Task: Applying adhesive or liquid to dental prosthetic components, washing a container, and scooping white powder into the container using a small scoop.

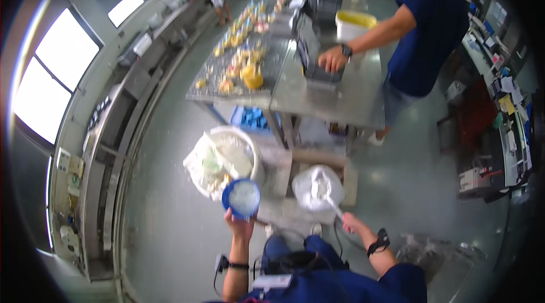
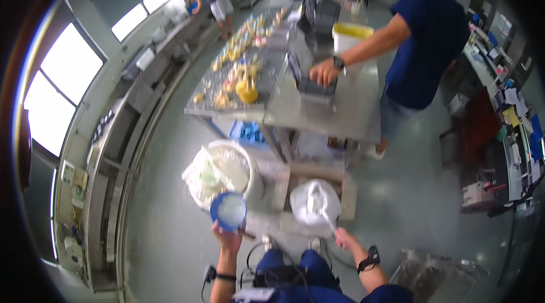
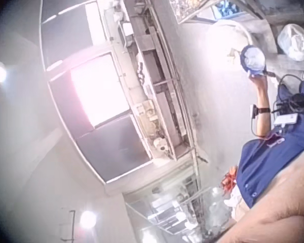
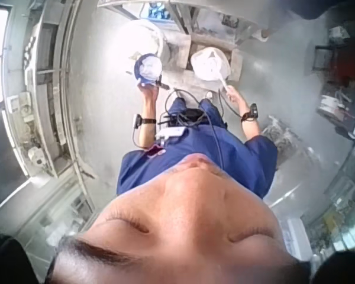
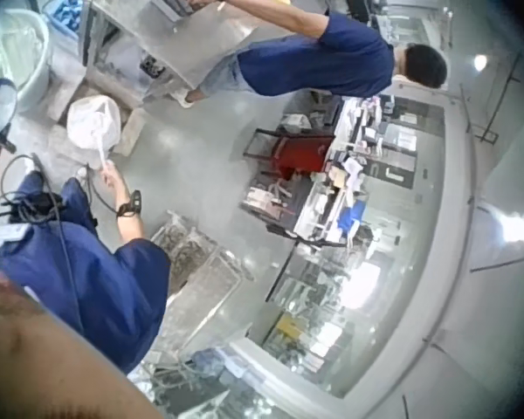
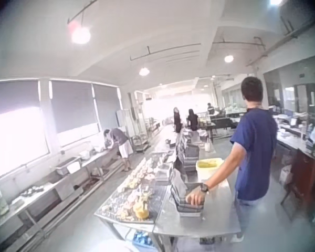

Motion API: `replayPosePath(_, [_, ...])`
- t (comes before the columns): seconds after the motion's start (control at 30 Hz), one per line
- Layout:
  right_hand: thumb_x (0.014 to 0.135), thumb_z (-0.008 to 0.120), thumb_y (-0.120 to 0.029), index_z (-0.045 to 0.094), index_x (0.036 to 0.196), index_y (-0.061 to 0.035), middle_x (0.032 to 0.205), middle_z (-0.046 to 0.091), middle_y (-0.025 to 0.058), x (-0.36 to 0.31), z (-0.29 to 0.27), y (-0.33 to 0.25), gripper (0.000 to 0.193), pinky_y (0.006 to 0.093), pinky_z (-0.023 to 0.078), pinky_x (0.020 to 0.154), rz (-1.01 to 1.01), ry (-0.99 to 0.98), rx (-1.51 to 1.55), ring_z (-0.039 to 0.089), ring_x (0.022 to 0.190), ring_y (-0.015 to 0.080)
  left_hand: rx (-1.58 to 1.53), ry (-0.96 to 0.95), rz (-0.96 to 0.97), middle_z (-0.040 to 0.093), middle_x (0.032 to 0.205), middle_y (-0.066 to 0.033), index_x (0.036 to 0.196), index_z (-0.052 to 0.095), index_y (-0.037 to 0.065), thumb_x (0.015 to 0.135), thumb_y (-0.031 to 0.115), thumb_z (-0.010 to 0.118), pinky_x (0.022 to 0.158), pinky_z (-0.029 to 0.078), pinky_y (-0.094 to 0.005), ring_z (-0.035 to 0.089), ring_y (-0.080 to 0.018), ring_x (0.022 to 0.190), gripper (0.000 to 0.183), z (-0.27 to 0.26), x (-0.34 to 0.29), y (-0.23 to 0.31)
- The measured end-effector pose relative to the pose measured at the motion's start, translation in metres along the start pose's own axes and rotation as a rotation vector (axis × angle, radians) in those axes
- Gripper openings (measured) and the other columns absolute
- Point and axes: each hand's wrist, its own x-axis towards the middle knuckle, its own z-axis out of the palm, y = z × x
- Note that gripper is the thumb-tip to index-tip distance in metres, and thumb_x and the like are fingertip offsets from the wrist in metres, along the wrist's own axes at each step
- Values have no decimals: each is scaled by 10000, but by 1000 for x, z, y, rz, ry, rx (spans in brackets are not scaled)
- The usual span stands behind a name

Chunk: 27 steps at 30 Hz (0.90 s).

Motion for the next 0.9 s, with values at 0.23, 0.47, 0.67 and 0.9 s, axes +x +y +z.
replayPosePath(0.23, [1044, 458, -297, 491, 1248, -116, 677, 503, -1, -123, -15, -105, 274, 250, 362, 372, 124, -18, 91, 429, 442, 84, 96, 8, -59, 504, 1415, -75, 1427, 426, 138, 864, 499, 559, 1038, 450, -499, 518, -288, 1268, 682, -15, 35, -28])
replayPosePath(0.47, [1064, 432, -303, 328, 1517, -104, 706, 489, -5, -270, -18, -196, 506, 226, 339, 409, 53, 9, 4, 401, 468, 61, 79, -12, -203, 615, 1304, -77, 1332, 528, 100, 887, 485, 573, 978, 502, -467, 608, -265, 1162, 590, -28, 70, -98])
replayPosePath(0.67, [1067, 434, -293, 345, 1514, -94, 733, 480, -11, -344, -16, -245, 497, 214, 351, 437, -13, 57, -61, 391, 482, 56, 183, -8, -310, 616, 1284, -79, 1328, 527, 96, 865, 485, 613, 963, 518, -414, 612, -239, 1141, 611, -32, 98, -144])
replayPosePath(0.9, [1050, 471, -231, 349, 1520, -108, 728, 462, -25, -365, -12, -262, 501, 213, 367, 450, -81, 74, -84, 387, 509, 49, 276, 60, -333, 611, 1258, -62, 1311, 528, 121, 822, 509, 664, 992, 497, -431, 602, -229, 1121, 638, 22, 115, -176])
